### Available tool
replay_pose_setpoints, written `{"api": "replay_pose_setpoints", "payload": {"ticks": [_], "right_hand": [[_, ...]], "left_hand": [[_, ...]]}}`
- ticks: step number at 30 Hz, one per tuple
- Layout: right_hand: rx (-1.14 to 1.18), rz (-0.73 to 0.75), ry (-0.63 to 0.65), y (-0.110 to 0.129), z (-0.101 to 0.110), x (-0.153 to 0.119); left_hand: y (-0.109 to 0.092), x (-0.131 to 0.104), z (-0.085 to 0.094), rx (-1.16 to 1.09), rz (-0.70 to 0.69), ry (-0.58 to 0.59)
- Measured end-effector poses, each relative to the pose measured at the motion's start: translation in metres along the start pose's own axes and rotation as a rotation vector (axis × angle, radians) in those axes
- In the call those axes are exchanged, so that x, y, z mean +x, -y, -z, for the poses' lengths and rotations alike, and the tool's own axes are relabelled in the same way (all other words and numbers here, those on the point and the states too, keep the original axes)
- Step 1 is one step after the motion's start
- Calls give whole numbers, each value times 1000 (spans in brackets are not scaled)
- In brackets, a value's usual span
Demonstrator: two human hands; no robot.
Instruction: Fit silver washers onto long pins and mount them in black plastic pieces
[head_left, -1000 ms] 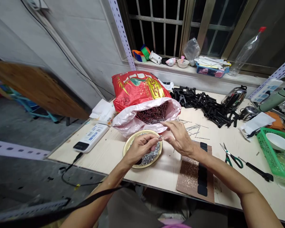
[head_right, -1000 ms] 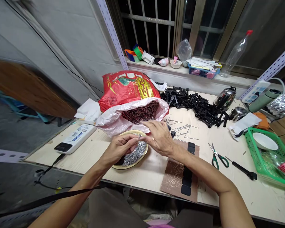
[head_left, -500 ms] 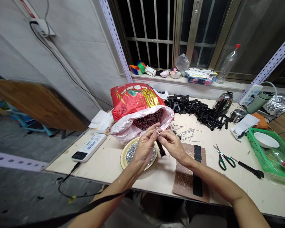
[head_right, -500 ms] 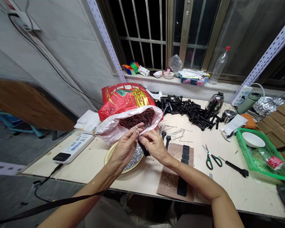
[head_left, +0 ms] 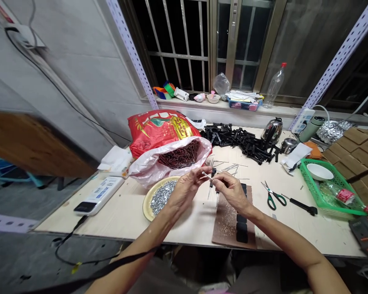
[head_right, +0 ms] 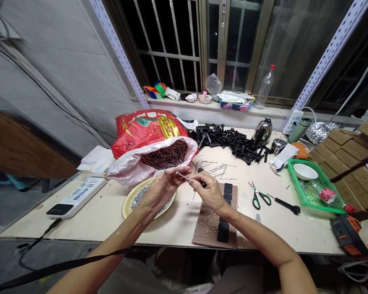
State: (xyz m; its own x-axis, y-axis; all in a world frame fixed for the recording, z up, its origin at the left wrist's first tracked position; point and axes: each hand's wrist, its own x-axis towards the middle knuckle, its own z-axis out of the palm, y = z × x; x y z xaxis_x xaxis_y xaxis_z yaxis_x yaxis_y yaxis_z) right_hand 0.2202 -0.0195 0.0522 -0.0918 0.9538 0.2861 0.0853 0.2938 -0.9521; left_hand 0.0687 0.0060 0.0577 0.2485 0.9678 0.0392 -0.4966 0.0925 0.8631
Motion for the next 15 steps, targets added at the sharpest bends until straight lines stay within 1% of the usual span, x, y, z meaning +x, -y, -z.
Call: {"api": "replay_pose_setpoints", "payload": {"ticks": [4, 6, 7, 8, 10, 12, 13, 15], "right_hand": [[203, -186, 76, -8, -14, -3], [223, -219, 124, -9, -18, -3], [184, -201, 128, -8, -18, -2], [114, -157, 109, -6, -16, 0], [-67, -12, 21, 0, -7, 7], [-200, 145, -51, 6, 3, 16], [-231, 207, -48, 9, 7, 21], [-246, 287, 10, 12, 11, 29]], "left_hand": [[10, -1, -2, 40, 37, 41], [15, 0, -1, 80, 29, 4], [16, 0, 0, 99, 1, -30], [16, 0, 2, 116, -42, -71], [15, 1, 7, 161, -128, -137], [11, 0, 10, 220, -151, -141], [9, -1, 11, 249, -136, -124], [6, -2, 12, 287, -93, -90]]}}
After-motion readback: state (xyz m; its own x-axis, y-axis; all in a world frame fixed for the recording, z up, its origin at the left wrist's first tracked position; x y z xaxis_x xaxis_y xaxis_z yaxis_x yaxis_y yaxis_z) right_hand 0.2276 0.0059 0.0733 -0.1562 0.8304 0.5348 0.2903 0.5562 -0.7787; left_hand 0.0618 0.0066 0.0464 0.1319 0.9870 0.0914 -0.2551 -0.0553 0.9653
